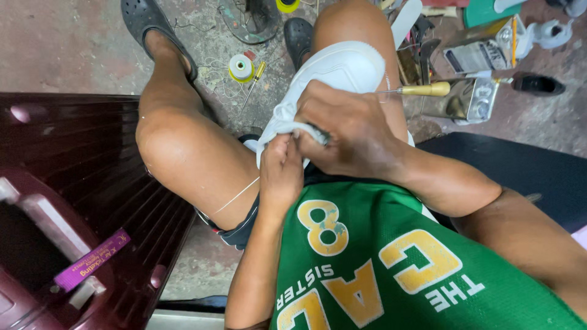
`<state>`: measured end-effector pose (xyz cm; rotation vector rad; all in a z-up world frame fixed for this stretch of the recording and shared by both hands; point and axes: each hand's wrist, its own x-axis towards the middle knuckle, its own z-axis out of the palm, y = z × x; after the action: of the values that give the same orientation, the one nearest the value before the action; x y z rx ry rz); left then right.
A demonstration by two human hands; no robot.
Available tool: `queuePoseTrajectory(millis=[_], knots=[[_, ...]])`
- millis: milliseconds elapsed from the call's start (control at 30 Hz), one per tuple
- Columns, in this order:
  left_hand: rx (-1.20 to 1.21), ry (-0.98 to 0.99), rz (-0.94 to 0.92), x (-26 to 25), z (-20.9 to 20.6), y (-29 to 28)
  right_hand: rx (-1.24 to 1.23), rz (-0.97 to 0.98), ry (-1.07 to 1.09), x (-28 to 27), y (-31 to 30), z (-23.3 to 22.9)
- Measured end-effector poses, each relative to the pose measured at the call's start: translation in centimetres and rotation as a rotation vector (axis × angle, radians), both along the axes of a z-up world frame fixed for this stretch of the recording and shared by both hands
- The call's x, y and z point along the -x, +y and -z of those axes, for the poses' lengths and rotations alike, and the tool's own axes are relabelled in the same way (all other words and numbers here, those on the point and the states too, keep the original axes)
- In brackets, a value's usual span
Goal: The person is sewing a white sneaker using a needle and thread. They repeatedly push the needle through the shoe's upper and pull the thread tight to secure the stitches.
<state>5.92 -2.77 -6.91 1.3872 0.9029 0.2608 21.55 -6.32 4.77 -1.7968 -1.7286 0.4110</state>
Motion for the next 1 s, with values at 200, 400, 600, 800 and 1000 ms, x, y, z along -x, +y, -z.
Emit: queuePoseTrajectory(millis=[200, 400, 600, 800, 1000], knots=[[-0.194, -0.33, 0.197, 0.4, 7.0, -0.2, 0.079, -0.081, 0.03, 1.1, -1.1, 2.1], [-0.4, -0.176, 0.312, 1.6, 7.7, 0.6, 0.013, -0.201, 0.136, -1.4, -1.6, 0.5], [-0.468, 0.018, 0.265, 2.0, 5.9, 2.7, 0.064, 0.026, -0.019, -9.7, -4.3, -2.8], [-0.371, 0.035, 0.319, 3.7, 5.5, 4.5, 0.378, -0.046, 0.163, -13.2, -5.2, 1.3], [-0.276, -0.035, 0.308, 6.1, 8.0, 7.1, 0.338, -0.072, 0.167, -13.4, -4.8, 1.9]])
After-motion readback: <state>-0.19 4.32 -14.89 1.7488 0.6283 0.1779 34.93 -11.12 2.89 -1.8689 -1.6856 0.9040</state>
